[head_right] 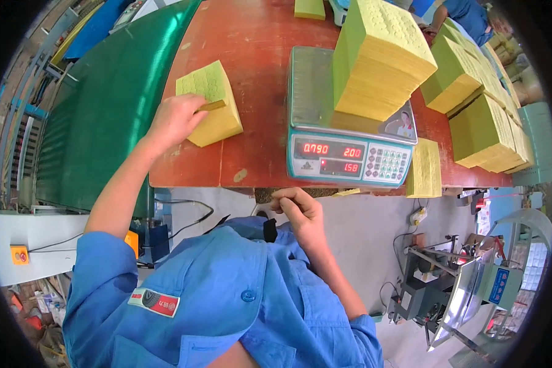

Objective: Weighing stacks of yellow textured pads on a digital scale and stacking them on a table in an industrial setting.

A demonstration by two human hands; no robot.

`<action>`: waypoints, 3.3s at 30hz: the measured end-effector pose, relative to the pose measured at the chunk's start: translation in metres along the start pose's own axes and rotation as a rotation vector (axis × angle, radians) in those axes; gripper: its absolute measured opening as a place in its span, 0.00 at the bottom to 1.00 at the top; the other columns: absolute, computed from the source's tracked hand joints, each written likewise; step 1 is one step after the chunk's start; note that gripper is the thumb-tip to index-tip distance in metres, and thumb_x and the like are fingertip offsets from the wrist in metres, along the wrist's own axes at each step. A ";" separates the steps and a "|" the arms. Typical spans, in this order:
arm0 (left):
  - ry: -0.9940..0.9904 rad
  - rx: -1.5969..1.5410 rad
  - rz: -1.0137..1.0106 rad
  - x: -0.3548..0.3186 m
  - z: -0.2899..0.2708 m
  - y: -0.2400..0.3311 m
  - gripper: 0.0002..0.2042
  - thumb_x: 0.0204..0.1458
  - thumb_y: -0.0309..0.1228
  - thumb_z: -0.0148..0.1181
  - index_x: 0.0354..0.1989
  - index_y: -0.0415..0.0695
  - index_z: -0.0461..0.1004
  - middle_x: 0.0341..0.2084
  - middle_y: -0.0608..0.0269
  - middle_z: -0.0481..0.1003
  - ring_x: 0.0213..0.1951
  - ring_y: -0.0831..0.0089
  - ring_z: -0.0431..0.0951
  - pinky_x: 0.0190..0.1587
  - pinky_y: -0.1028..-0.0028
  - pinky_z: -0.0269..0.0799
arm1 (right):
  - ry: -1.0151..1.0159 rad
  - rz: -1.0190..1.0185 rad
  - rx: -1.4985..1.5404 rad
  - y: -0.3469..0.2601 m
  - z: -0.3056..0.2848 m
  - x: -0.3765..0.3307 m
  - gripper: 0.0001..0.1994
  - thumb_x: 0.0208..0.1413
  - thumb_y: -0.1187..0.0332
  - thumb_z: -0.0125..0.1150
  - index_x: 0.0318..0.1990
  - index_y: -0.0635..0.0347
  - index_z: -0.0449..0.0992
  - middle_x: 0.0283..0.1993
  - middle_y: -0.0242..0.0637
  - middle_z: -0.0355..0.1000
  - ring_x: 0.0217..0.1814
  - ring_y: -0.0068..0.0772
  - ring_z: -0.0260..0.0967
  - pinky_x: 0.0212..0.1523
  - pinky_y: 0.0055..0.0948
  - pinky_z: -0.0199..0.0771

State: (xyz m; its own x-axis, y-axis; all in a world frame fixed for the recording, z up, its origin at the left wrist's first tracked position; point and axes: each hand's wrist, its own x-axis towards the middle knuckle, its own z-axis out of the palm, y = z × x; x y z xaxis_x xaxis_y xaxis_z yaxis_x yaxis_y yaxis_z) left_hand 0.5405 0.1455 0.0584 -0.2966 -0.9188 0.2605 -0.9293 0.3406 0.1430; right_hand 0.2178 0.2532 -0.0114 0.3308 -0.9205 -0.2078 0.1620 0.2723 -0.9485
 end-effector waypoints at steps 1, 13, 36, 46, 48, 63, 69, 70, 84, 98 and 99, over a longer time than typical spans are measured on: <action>0.006 0.014 0.010 -0.001 0.001 -0.001 0.07 0.51 0.31 0.59 0.29 0.39 0.73 0.27 0.50 0.75 0.35 0.48 0.76 0.38 0.54 0.71 | -0.017 -0.039 0.013 -0.002 0.004 0.005 0.08 0.61 0.76 0.50 0.41 0.68 0.77 0.35 0.36 0.76 0.39 0.24 0.72 0.44 0.25 0.73; 0.215 -0.154 -0.070 -0.013 -0.012 -0.003 0.07 0.47 0.27 0.62 0.29 0.37 0.71 0.24 0.48 0.73 0.30 0.47 0.75 0.32 0.54 0.68 | -0.180 0.000 0.051 -0.082 0.097 0.175 0.21 0.65 0.57 0.49 0.51 0.71 0.69 0.36 0.44 0.73 0.27 0.30 0.74 0.23 0.26 0.73; 0.401 -0.193 -0.199 -0.017 0.006 -0.008 0.08 0.47 0.23 0.58 0.27 0.35 0.64 0.23 0.43 0.68 0.29 0.42 0.70 0.31 0.52 0.63 | 0.137 -0.652 -0.595 -0.080 0.108 0.244 0.18 0.59 0.57 0.54 0.44 0.66 0.75 0.35 0.50 0.76 0.38 0.50 0.76 0.38 0.43 0.75; 0.209 -0.071 -0.263 -0.025 0.029 -0.021 0.09 0.49 0.22 0.55 0.38 0.32 0.69 0.33 0.41 0.70 0.37 0.43 0.71 0.40 0.58 0.67 | -0.292 0.026 -0.167 -0.086 0.111 0.232 0.21 0.59 0.61 0.53 0.51 0.71 0.68 0.38 0.53 0.74 0.24 0.44 0.77 0.13 0.33 0.76; 0.011 -0.064 -0.276 -0.026 0.033 -0.032 0.21 0.53 0.34 0.56 0.53 0.40 0.62 0.50 0.46 0.64 0.48 0.44 0.68 0.46 0.54 0.69 | -0.254 0.058 -0.180 -0.088 0.099 0.237 0.18 0.57 0.66 0.54 0.51 0.68 0.66 0.39 0.52 0.74 0.27 0.47 0.78 0.13 0.35 0.75; 0.191 -0.958 -0.747 -0.067 -0.022 -0.021 0.35 0.55 0.46 0.60 0.66 0.37 0.58 0.57 0.45 0.67 0.55 0.58 0.69 0.49 0.61 0.71 | -0.416 -0.077 0.031 -0.089 0.112 0.205 0.22 0.51 0.81 0.47 0.57 0.68 0.65 0.36 0.47 0.72 0.20 0.37 0.74 0.11 0.30 0.74; 0.203 -1.140 -0.699 -0.078 -0.052 0.000 0.33 0.58 0.46 0.56 0.64 0.33 0.59 0.55 0.43 0.69 0.54 0.60 0.70 0.55 0.62 0.68 | -0.473 -0.212 -0.024 -0.095 0.127 0.173 0.23 0.56 0.76 0.47 0.60 0.67 0.60 0.36 0.46 0.71 0.19 0.32 0.72 0.14 0.26 0.75; 0.208 -1.143 -0.690 -0.081 -0.051 -0.007 0.33 0.58 0.46 0.56 0.64 0.33 0.59 0.55 0.43 0.69 0.54 0.60 0.70 0.55 0.62 0.68 | -0.458 -0.213 -0.023 -0.094 0.131 0.169 0.23 0.56 0.76 0.47 0.61 0.67 0.60 0.36 0.47 0.71 0.19 0.32 0.72 0.15 0.26 0.75; 0.373 -1.713 -0.770 -0.120 -0.042 -0.032 0.21 0.65 0.37 0.48 0.58 0.34 0.65 0.52 0.54 0.73 0.52 0.65 0.75 0.53 0.64 0.72 | -0.286 -0.304 -0.076 -0.068 0.139 0.137 0.22 0.51 0.72 0.61 0.54 0.68 0.70 0.31 0.42 0.75 0.29 0.31 0.72 0.32 0.31 0.75; 0.498 -1.604 -0.733 -0.146 -0.056 0.009 0.22 0.62 0.36 0.51 0.61 0.36 0.63 0.55 0.52 0.70 0.55 0.61 0.73 0.55 0.63 0.71 | -0.111 -0.587 -0.293 -0.012 0.169 0.099 0.20 0.52 0.69 0.59 0.53 0.67 0.71 0.39 0.51 0.76 0.37 0.42 0.77 0.38 0.37 0.77; 0.504 -1.572 -0.747 -0.154 -0.052 0.005 0.22 0.62 0.35 0.51 0.61 0.37 0.63 0.54 0.52 0.70 0.54 0.61 0.73 0.54 0.63 0.71 | -0.156 -0.464 -0.319 -0.019 0.166 0.093 0.20 0.51 0.68 0.60 0.51 0.67 0.73 0.40 0.53 0.77 0.40 0.45 0.77 0.40 0.39 0.76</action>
State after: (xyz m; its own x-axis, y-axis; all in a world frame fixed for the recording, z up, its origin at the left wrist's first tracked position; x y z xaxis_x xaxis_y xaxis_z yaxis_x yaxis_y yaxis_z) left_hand 0.5930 0.2986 0.0686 0.4055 -0.9102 -0.0844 0.3198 0.0547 0.9459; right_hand 0.3998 0.2090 0.0265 0.4290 -0.8646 0.2615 0.0431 -0.2696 -0.9620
